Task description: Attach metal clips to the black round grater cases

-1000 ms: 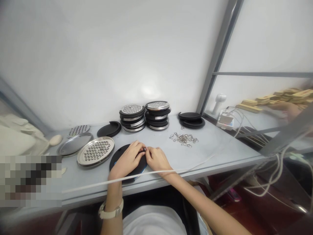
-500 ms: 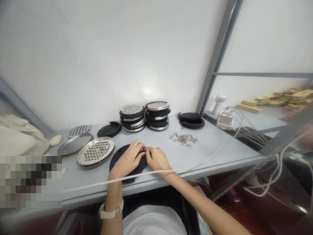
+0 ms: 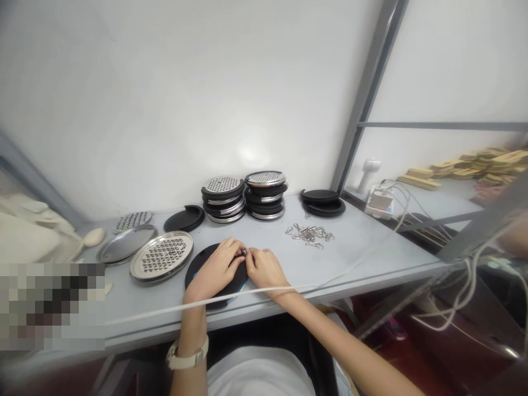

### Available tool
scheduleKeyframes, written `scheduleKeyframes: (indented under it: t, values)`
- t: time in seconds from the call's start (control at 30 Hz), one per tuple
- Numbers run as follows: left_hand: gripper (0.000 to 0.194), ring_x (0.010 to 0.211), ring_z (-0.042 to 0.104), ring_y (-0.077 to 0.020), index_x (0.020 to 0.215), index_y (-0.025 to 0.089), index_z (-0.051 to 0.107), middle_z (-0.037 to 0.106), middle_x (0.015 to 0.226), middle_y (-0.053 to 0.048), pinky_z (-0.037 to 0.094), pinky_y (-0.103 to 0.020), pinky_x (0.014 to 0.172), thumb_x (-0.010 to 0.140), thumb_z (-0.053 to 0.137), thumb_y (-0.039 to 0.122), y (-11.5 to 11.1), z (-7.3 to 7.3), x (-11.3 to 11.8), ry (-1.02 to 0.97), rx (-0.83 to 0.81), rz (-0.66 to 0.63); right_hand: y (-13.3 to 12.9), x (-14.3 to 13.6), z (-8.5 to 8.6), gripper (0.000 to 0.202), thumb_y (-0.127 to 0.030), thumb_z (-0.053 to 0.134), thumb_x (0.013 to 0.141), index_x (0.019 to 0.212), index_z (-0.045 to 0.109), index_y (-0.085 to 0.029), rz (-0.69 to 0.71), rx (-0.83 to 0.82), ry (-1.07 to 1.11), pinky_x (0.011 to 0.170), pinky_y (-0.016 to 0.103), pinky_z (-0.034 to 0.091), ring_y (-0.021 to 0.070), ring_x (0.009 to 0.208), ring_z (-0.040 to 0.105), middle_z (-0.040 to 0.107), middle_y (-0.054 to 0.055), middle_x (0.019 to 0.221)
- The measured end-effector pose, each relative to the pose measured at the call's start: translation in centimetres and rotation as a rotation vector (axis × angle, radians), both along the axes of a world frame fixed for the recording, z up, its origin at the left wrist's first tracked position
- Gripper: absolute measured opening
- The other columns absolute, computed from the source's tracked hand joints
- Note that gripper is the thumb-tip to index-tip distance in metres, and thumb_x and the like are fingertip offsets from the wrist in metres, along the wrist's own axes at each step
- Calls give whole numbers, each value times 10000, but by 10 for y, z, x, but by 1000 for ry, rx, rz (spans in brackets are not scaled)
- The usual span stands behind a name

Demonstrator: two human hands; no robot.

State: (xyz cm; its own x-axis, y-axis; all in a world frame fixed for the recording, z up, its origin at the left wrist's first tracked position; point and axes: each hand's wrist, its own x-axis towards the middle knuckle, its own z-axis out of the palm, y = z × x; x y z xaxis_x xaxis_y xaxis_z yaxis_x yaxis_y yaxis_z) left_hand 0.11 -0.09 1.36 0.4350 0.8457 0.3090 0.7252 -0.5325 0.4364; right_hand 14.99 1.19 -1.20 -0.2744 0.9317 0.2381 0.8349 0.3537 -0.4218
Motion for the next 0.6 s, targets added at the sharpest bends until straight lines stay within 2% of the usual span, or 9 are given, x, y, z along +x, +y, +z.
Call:
scheduleKeyframes:
  t: [0.6]
  values:
    - [119,945,502,-214,917,199,504,515,947,-45,445,-369,867,907,423,113,0,0,1,-18,7,-2,-1,0,0,356,-200,342,988,853,671,-176,12,9,-25,699,258,350,198,778,681,746,77,825]
